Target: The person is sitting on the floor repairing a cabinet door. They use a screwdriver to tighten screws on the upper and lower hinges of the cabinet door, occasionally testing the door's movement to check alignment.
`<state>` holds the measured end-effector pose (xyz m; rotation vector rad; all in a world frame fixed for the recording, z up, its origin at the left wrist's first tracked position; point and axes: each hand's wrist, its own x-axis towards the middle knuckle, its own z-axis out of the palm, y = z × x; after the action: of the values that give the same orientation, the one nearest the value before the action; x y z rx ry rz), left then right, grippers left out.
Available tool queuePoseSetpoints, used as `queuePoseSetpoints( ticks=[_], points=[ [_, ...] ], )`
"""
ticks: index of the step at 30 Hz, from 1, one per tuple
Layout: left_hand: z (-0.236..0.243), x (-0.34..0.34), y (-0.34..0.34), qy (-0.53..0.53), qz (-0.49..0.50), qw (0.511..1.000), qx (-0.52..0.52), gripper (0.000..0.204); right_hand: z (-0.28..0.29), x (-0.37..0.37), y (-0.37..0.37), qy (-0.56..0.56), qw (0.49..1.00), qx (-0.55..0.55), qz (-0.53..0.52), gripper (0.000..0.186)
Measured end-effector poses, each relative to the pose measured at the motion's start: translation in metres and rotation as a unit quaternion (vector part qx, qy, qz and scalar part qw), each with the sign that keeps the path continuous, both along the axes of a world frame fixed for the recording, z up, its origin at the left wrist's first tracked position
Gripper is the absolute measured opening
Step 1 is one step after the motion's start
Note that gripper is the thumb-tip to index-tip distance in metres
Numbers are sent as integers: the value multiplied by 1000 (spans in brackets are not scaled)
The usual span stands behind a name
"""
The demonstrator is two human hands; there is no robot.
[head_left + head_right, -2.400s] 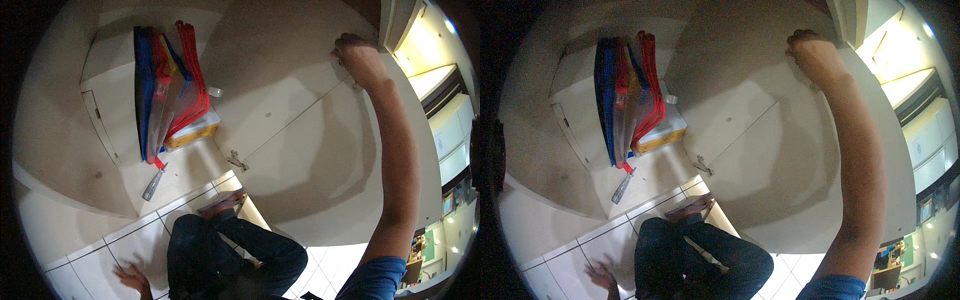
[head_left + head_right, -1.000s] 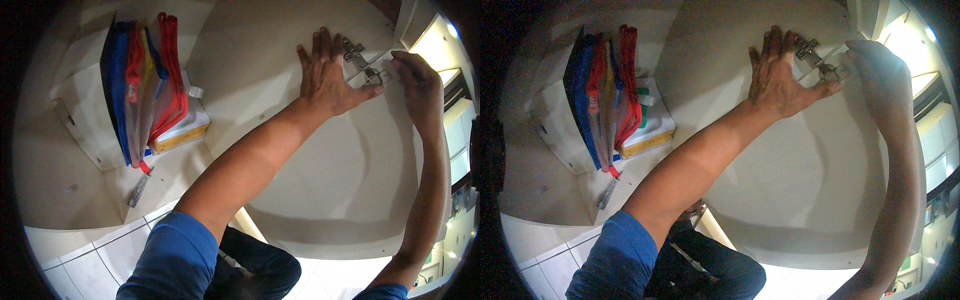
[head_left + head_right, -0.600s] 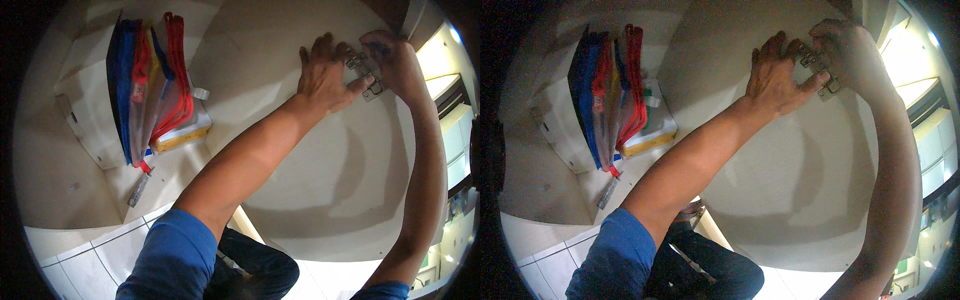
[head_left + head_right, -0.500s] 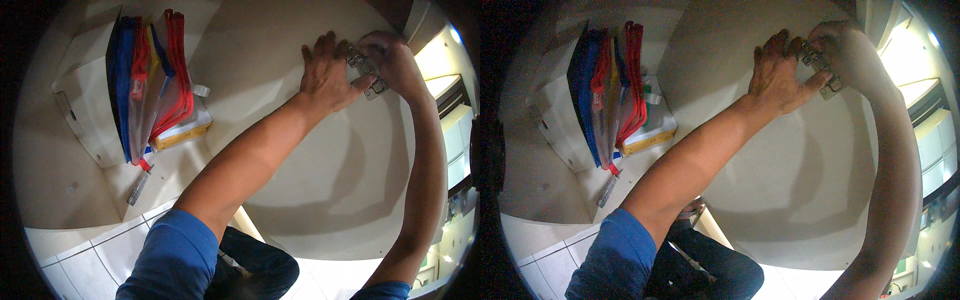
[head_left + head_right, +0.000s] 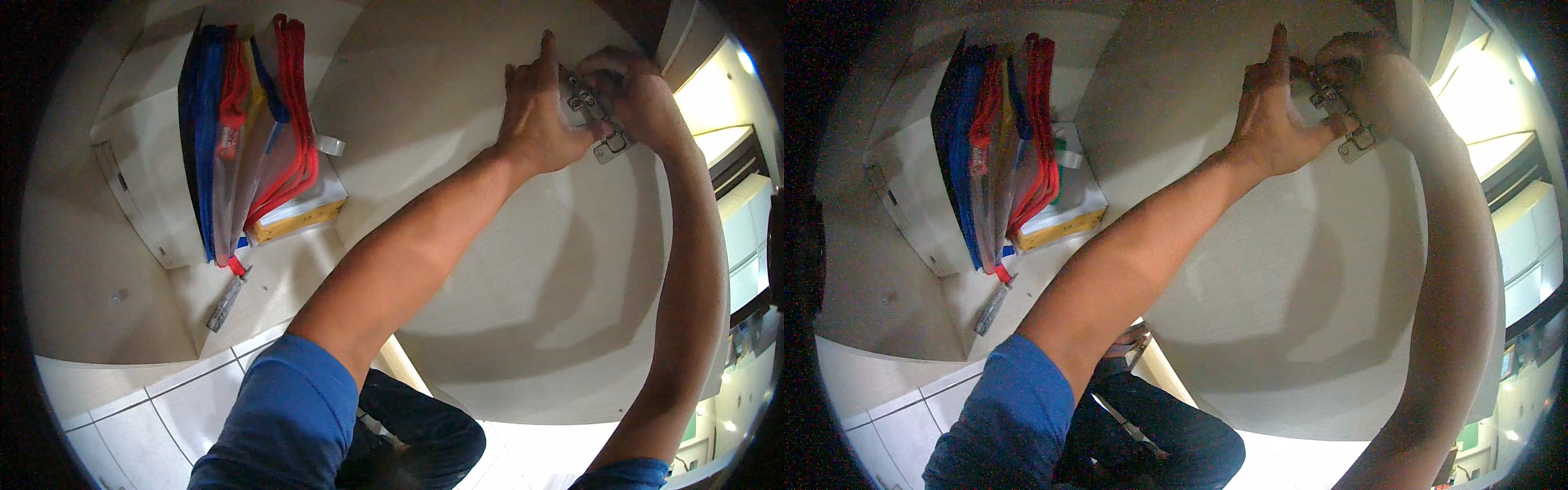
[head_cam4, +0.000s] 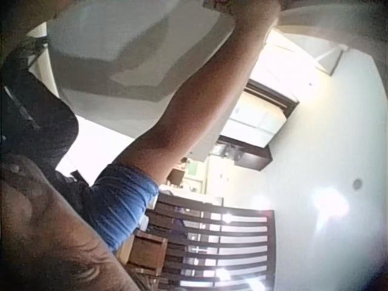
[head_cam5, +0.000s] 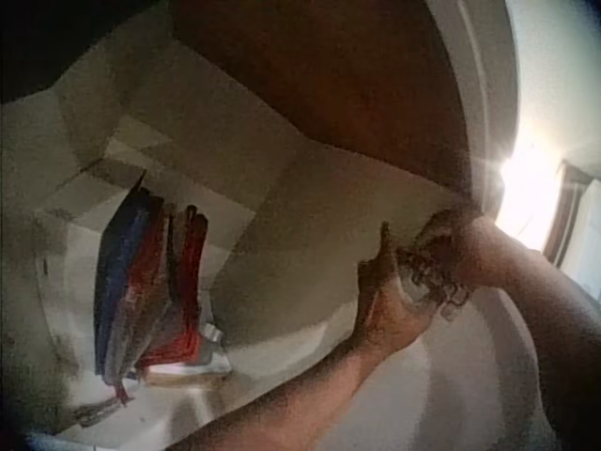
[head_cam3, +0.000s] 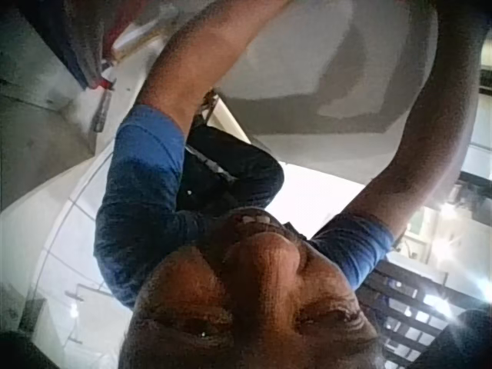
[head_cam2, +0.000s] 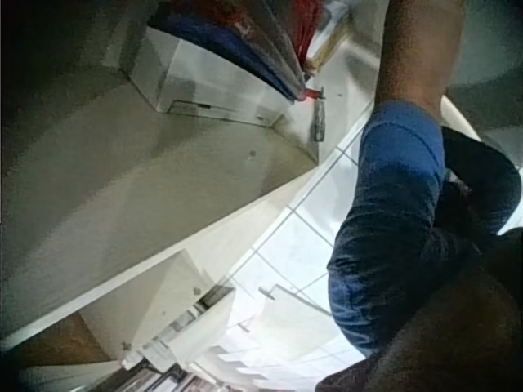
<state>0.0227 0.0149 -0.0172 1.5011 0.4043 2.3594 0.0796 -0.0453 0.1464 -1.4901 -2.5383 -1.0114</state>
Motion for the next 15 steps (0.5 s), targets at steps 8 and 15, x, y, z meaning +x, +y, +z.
queuePoseSetpoints(
  ticks=[8,15],
  points=[
    [3,-7,16,56,66,995,52,125,3,-5,8,15,999,-27,-14,16],
    [1,-7,8,26,4,999,27,126,9,-5,15,-84,995,-25,-45,23]
  ],
)
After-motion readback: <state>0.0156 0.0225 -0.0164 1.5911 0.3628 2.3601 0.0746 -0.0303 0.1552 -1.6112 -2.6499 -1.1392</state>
